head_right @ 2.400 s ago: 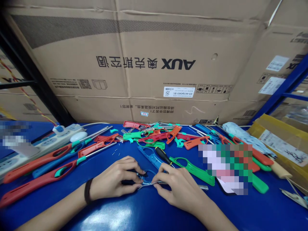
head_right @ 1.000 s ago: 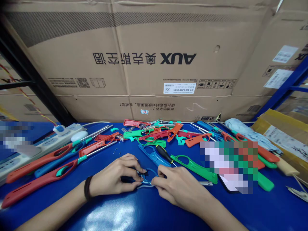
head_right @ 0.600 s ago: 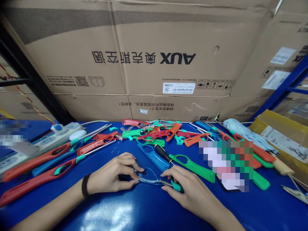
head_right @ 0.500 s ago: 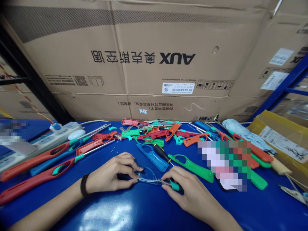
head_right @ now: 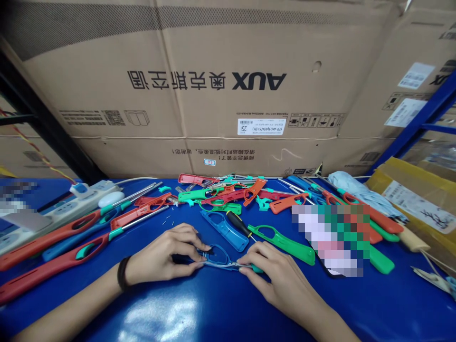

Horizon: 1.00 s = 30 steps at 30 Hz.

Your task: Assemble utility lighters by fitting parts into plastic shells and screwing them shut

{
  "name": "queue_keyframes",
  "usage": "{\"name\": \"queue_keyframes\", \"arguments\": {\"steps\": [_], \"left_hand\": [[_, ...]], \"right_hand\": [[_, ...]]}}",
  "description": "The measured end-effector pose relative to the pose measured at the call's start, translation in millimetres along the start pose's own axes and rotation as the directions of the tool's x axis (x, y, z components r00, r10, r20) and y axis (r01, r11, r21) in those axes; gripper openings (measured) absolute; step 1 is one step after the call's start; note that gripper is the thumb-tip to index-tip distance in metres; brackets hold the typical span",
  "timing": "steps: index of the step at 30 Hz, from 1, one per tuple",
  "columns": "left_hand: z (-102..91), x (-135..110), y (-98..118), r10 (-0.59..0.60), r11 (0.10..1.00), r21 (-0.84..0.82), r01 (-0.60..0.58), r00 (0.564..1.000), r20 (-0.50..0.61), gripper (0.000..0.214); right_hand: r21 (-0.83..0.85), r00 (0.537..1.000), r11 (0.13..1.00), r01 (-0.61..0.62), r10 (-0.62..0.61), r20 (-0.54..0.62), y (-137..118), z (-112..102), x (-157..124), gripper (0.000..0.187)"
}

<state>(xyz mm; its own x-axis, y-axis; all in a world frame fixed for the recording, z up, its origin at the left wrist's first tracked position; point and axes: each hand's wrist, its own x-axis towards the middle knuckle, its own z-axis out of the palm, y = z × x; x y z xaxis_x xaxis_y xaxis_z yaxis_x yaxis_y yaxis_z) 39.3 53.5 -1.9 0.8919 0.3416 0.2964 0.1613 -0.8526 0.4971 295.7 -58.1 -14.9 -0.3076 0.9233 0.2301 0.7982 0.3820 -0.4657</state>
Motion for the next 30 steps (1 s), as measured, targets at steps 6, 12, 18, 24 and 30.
{"name": "queue_keyframes", "arguments": {"steps": [6,12,18,24,30], "left_hand": [[1.7,-2,-2,-0.006,1.0,0.008,0.006,1.0,-0.001,0.006],[2.1,-1,-1,-0.003,1.0,0.005,0.003,1.0,0.001,0.005],[2.2,-1,-1,-0.006,1.0,0.002,0.006,1.0,0.0,0.005],[2.2,-1,-1,-0.003,1.0,-0.002,0.003,1.0,-0.003,0.005],[3.1,-1,-1,-0.005,1.0,0.001,0.005,1.0,-0.002,0.005]], "right_hand": [[-0.022,0.999,0.999,0.024,-0.023,0.026,-3,1,2,0.02],[-0.07,0.995,0.993,0.093,-0.091,0.034,0,2,0,0.025],[-0.129,0.996,0.988,0.082,-0.085,-0.015,-3,6,-4,0.03],[-0.398,0.982,0.905,0.147,-0.181,-0.049,-7,12,-8,0.038],[-0.439,0.99,0.893,0.102,-0.133,-0.039,-8,16,-11,0.039]]}}
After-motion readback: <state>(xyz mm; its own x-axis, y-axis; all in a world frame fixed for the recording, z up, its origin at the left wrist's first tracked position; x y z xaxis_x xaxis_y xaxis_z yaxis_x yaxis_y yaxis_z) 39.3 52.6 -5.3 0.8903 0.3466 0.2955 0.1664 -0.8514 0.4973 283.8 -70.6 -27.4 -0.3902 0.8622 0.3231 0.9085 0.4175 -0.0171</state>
